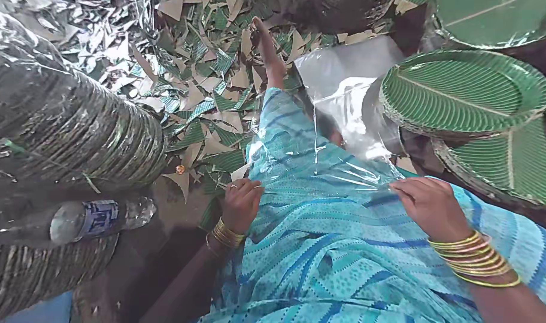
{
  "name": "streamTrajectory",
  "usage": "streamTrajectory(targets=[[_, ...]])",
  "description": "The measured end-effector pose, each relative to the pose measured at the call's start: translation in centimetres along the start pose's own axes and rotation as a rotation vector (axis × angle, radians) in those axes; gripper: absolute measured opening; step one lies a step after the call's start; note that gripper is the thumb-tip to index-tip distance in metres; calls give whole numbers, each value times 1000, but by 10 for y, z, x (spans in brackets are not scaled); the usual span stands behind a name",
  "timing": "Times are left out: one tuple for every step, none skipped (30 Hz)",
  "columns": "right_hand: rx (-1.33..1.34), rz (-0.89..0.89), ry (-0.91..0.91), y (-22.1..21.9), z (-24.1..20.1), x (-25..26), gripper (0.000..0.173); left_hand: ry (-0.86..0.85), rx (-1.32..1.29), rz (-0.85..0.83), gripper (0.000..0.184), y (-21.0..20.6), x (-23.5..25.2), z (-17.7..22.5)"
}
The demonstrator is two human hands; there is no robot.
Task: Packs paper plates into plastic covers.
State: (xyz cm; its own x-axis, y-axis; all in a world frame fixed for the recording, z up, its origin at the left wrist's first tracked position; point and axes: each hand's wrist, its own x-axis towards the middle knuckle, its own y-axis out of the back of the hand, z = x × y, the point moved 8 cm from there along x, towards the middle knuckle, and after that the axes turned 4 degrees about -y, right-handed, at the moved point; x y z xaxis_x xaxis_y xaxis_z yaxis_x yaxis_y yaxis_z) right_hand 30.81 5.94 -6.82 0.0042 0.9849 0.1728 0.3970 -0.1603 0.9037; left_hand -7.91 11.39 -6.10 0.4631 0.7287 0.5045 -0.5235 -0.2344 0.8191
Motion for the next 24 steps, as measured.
streamTrajectory(targets=[[-6,-2,0,-1,0,0,24,-2,-7,-9,21,-1,-2,-2],[-7,-5,-2,-2,0,-1,23,-5,-10,-18,22,-3,-2,-2],[-7,-7,-4,-2,1,-2,24,-10,-10,-25,22,-5,-2,-2],[-8,-9,-4,-2,1,-2,24,-17,-12,-29,22,-6,-2,-2],[-10,-11,-1,-2,1,-3,25,-23,-12,-33,22,-7,-1,-2],[-12,-10,5,-3,2,-3,26,-27,-14,-38,22,-7,0,-2],[-14,-9,10,-3,2,-3,27,-28,-13,-46,21,-7,1,-2],[-16,-11,14,-4,1,-3,27,-25,-13,-53,21,-7,2,-3],[-12,-14,18,-4,0,-3,27,-20,-18,-58,20,-7,2,-4],[-3,-22,21,-4,-2,-3,26,-13,-22,-59,19,-7,2,-5],[3,-24,32,-5,-5,-2,26,-8,-25,-60,19,-7,2,-5],[10,-23,46,-5,-7,-2,27,-4,-26,-61,19,-7,3,-5],[14,-19,62,-6,-10,-2,28,1,-26,-63,19,-7,3,-4],[14,-13,74,-7,-11,-2,30,8,-29,-68,18,-7,4,-4],[8,-1,82,-7,-12,-3,31,14,-33,-74,17,-6,5,-4],[1,10,85,-7,-11,-2,31,21,-32,-87,17,-6,7,-4],[2,19,84,-6,-9,-2,31,29,-32,-100,17,-7,8,-5],[5,28,80,-5,-7,-2,31,39,-30,-112,17,-7,10,-7],[10,35,75,-5,-5,-3,30,48,-27,-121,17,-7,11,-9],[12,35,68,-4,-3,-3,29,58,-22,-126,17,-7,12,-11],[15,29,61,-5,-3,-3,27,71,-14,-129,17,-8,13,-14],[14,16,58,-6,-4,-3,25,86,5,-132,17,-8,13,-18],[12,6,59,-7,-6,-2,22,98,29,-137,17,-8,14,-24],[11,1,63,-7,-8,-3,19,110,48,-146,18,-10,16,-31]])
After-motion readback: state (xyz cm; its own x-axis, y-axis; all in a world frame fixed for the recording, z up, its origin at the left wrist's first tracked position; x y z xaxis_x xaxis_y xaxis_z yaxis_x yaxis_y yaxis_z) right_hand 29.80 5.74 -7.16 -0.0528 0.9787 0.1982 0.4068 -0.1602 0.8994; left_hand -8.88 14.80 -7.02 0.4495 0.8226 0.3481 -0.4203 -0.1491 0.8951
